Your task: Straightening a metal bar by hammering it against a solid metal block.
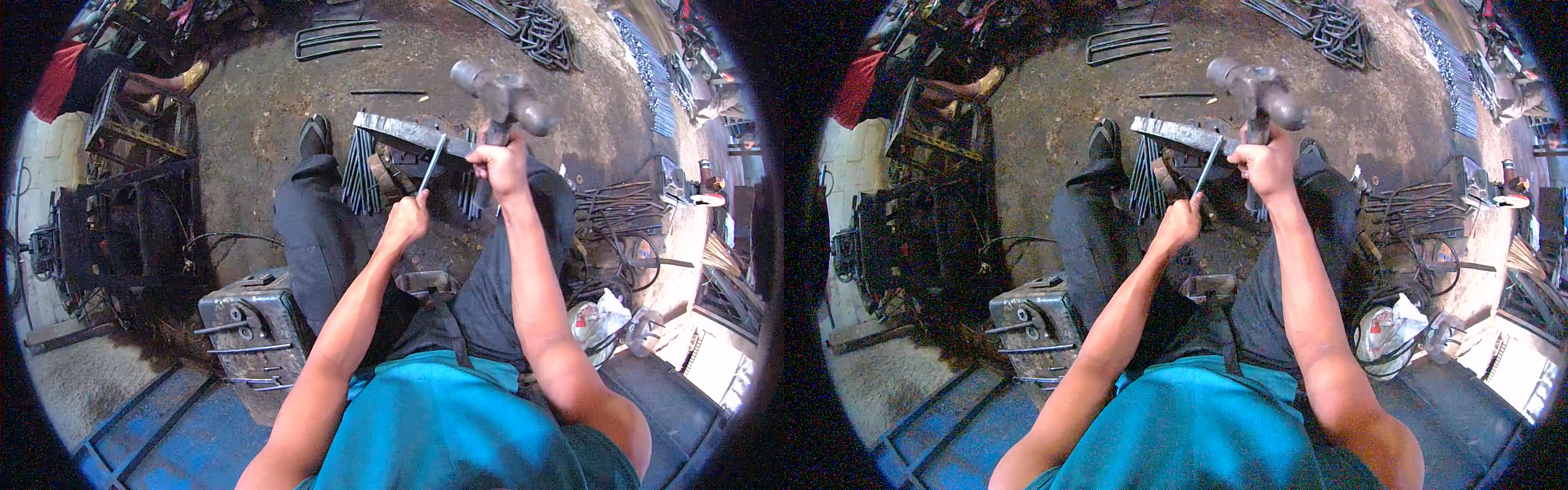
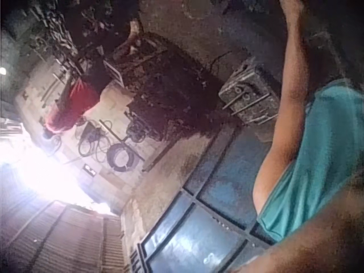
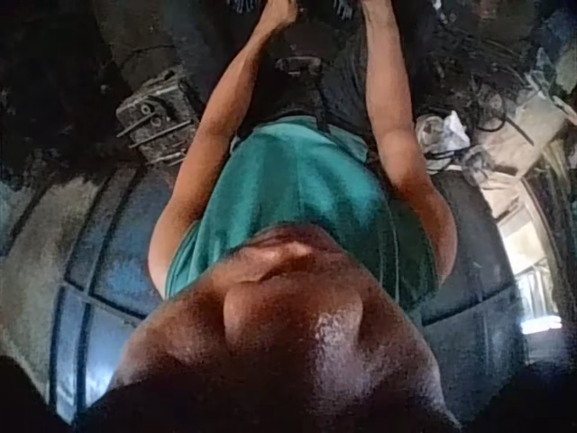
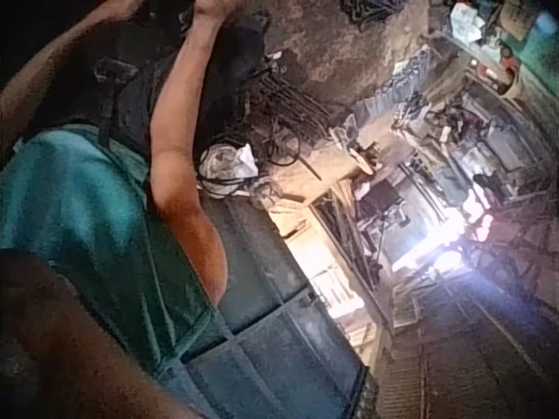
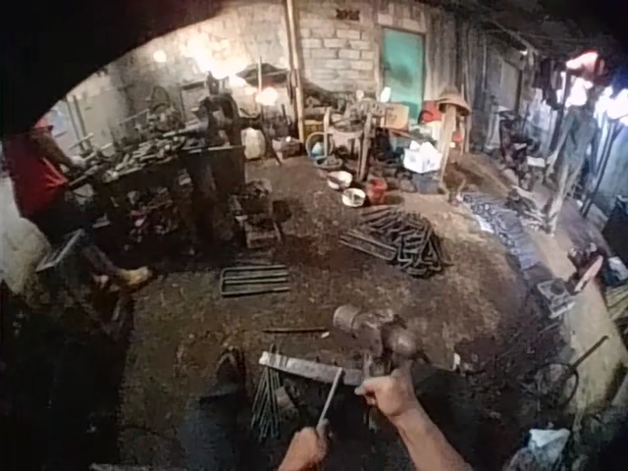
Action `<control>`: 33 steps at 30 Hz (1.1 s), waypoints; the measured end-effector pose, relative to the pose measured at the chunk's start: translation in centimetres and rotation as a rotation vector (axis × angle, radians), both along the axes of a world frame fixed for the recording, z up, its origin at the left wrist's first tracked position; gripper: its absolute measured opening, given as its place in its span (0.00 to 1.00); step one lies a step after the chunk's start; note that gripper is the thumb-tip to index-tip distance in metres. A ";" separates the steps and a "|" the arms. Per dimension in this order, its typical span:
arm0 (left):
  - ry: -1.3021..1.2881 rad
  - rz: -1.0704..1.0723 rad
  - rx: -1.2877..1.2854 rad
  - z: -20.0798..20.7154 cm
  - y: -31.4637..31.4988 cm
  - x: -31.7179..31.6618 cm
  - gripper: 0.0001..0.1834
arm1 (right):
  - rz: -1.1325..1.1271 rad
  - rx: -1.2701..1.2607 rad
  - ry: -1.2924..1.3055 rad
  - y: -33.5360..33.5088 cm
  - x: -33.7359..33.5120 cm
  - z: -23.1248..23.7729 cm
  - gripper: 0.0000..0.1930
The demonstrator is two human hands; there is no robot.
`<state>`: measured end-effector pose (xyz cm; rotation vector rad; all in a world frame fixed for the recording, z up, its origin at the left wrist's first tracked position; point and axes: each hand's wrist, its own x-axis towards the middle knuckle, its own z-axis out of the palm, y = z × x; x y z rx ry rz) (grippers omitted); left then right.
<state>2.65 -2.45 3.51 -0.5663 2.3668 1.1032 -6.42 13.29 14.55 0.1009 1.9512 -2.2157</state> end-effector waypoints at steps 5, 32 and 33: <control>-0.107 -0.006 0.065 -0.7 0.0 -0.7 0.37 | -0.030 0.621 -0.091 -0.1 -0.1 -9.2 0.06; -0.159 -0.022 0.115 -1.5 -0.7 -0.1 0.42 | -0.034 0.327 0.093 -1.7 1.2 -5.6 0.09; -0.161 -0.020 0.117 -1.5 -0.7 -0.1 0.43 | -0.031 0.194 0.049 -1.6 1.3 -4.8 0.09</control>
